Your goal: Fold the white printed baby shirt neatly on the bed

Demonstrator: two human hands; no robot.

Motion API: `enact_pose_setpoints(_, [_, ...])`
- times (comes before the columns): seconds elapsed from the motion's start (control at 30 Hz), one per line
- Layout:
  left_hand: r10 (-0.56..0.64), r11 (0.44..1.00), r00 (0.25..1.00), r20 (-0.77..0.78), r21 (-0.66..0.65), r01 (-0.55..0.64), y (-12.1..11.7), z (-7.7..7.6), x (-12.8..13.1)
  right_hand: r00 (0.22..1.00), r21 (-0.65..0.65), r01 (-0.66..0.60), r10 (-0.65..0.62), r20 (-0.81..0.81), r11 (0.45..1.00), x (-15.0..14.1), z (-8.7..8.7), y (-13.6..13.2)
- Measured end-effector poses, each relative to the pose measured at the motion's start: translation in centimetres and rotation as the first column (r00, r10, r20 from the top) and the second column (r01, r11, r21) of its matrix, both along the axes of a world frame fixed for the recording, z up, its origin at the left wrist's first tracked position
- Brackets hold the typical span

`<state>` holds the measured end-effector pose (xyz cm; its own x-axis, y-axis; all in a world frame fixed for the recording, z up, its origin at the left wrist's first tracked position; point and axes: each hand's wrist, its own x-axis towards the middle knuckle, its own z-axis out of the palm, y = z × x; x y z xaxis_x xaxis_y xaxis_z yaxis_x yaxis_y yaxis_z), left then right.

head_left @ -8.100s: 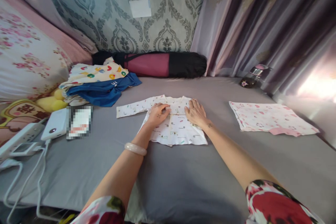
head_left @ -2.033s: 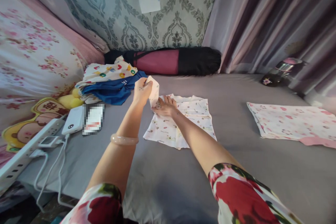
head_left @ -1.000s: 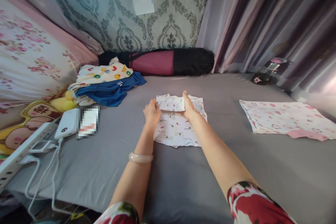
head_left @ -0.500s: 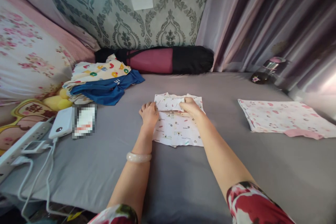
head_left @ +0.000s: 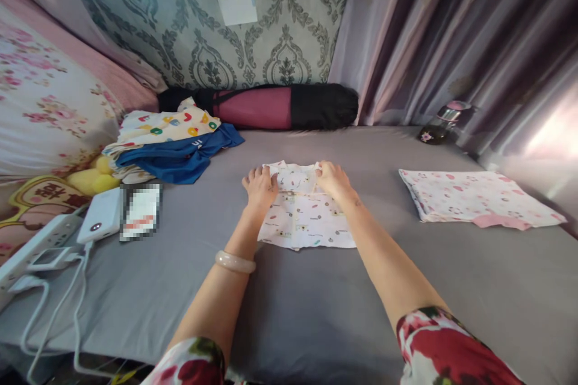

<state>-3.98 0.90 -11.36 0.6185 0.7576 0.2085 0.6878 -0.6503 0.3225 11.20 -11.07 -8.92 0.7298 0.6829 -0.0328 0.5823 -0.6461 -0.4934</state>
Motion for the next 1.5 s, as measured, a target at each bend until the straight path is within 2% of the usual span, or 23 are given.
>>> enact_pose_setpoints(0.07, [-0.153,0.987,0.988,-0.018,0.045,0.154,0.0,0.0,0.6,0.972,-0.005,-0.158,0.156,0.173,0.987,-1.0,-0.1,-0.4])
enact_pose_setpoints(0.17, [-0.367,0.924,0.927,-0.082,0.084,0.374,0.2,-0.4,1.2,0.872,-0.062,-0.392,0.392,0.293,0.918,-2.1,-1.6,-0.9])
enact_pose_setpoints(0.23, [-0.448,0.884,0.886,-0.118,0.088,0.459,0.3,-1.0,1.3,0.843,-0.113,-0.444,0.457,0.283,0.889,-2.5,-2.6,-1.2])
enact_pose_setpoints(0.3, [-0.479,0.867,0.866,-0.144,0.078,0.492,0.6,-1.7,1.3,0.846,-0.128,-0.449,0.467,0.256,0.884,-2.7,-3.5,-1.5])
enact_pose_setpoints(0.47, [-0.458,0.875,0.859,-0.230,0.057,0.481,0.9,-2.9,1.2,0.856,-0.154,-0.431,0.456,0.242,0.889,-2.6,-4.4,-1.7])
enact_pose_setpoints(0.67, [-0.437,0.888,0.858,-0.269,0.024,0.460,0.5,-2.7,1.2,0.851,-0.172,-0.425,0.457,0.261,0.889,-2.5,-4.7,-1.5])
enact_pose_setpoints(0.87, [-0.458,0.882,0.846,-0.273,-0.019,0.471,1.2,-3.1,1.4,0.857,-0.182,-0.437,0.470,0.213,0.881,-2.5,-4.4,-1.5])
enact_pose_setpoints(1.03, [-0.497,0.867,0.816,-0.295,-0.120,0.484,1.6,-1.9,1.6,0.876,-0.163,-0.455,0.473,0.098,0.876,-2.0,-3.7,-1.4])
enact_pose_setpoints(1.1, [-0.489,0.870,0.824,-0.288,-0.098,0.482,1.6,-1.3,1.7,0.882,-0.153,-0.450,0.464,0.075,0.880,-1.6,-3.4,-1.3])
enact_pose_setpoints(1.17, [-0.464,0.880,0.846,-0.264,-0.032,0.473,1.8,-1.1,1.8,0.895,-0.151,-0.405,0.425,0.137,0.902,-1.2,-3.1,-1.3])
enact_pose_setpoints(1.27, [-0.430,0.890,0.877,-0.217,0.064,0.452,2.2,-1.8,1.9,0.901,-0.151,-0.315,0.345,0.262,0.937,-0.6,-2.9,-1.4])
enact_pose_setpoints(1.33, [-0.423,0.889,0.883,-0.203,0.095,0.448,2.5,-2.4,2.0,0.907,-0.160,-0.287,0.322,0.270,0.944,-0.4,-3.0,-1.5])
enact_pose_setpoints(1.5, [-0.409,0.896,0.876,-0.255,0.066,0.438,2.5,-3.3,2.2,0.919,-0.194,-0.262,0.305,0.249,0.945,0.0,-4.1,-1.5])
